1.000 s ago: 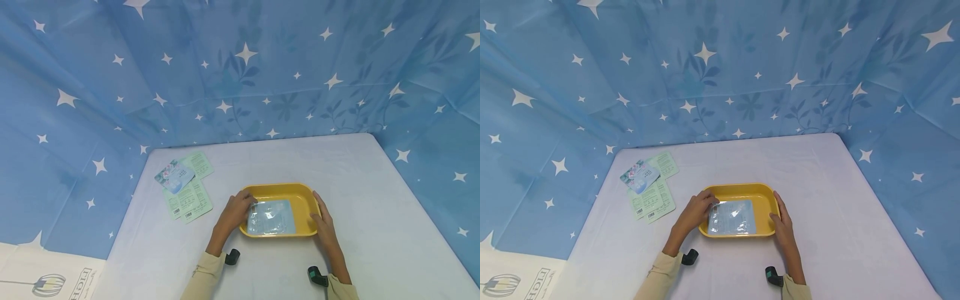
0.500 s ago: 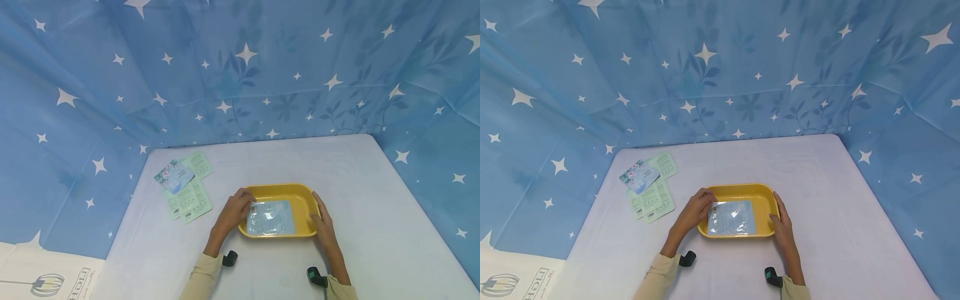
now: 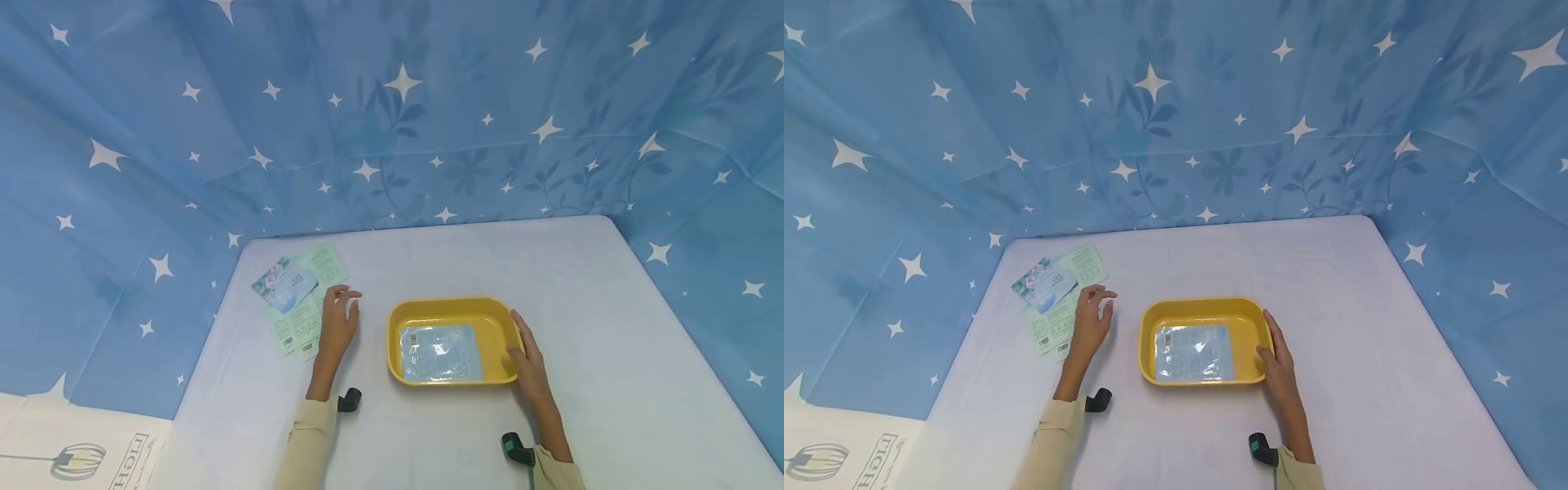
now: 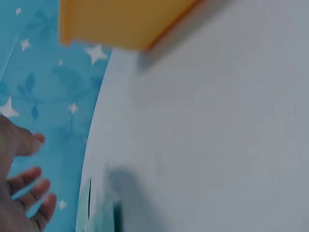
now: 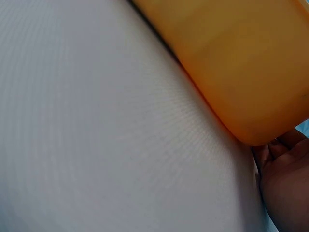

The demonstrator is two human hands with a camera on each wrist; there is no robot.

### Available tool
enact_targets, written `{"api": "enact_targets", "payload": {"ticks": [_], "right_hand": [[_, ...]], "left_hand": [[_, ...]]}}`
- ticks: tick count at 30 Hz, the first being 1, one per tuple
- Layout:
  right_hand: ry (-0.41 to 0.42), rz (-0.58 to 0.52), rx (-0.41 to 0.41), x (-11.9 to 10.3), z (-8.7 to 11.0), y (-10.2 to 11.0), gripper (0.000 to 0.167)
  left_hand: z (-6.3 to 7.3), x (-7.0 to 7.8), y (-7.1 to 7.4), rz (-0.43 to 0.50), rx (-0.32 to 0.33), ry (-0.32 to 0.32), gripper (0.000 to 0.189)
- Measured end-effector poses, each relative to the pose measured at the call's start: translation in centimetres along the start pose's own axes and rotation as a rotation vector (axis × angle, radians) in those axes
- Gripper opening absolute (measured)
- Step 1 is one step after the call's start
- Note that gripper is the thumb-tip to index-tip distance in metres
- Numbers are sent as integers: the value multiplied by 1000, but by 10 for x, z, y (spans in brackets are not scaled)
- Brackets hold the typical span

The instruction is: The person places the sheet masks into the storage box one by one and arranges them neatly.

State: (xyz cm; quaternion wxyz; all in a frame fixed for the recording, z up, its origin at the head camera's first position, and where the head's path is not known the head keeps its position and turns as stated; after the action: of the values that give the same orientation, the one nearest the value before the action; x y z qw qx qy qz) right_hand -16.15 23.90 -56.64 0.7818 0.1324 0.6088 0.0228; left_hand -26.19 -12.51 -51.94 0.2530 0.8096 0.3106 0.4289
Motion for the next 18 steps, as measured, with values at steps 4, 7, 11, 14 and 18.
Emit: {"api": "enact_targets", "payload": {"ticks": [4, 7, 11, 14, 18], "right_hand": [[-1, -4, 0, 0, 0, 0, 66], [-8, 1, 1, 1, -1, 0, 66], [-13, 7, 1, -1, -1, -1, 67], [-3, 2, 3, -2, 0, 0, 66], [-6, -6, -1, -4, 2, -1, 66]], "left_hand": [[-5, -32, 15, -156, -56, 132, 22], [-5, -50, 22, -235, -112, 215, 31], [-7, -64, 25, -290, -211, 292, 43], [-10, -74, 24, -314, -306, 329, 51], [-9, -84, 19, -294, -424, 380, 56]]}}
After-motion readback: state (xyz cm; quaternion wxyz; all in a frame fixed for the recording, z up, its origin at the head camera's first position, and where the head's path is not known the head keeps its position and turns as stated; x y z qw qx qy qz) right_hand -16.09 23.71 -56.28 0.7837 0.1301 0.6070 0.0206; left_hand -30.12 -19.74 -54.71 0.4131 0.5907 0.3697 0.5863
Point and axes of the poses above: each hand's wrist, its own z-axis away from the middle knuckle, its own y-axis out of the back of the hand, x = y × z, the point moved 5 cm from there along -z, towards the middle knuckle, and after that the axes turned 10 degrees about -y, right-handed, at the moved point
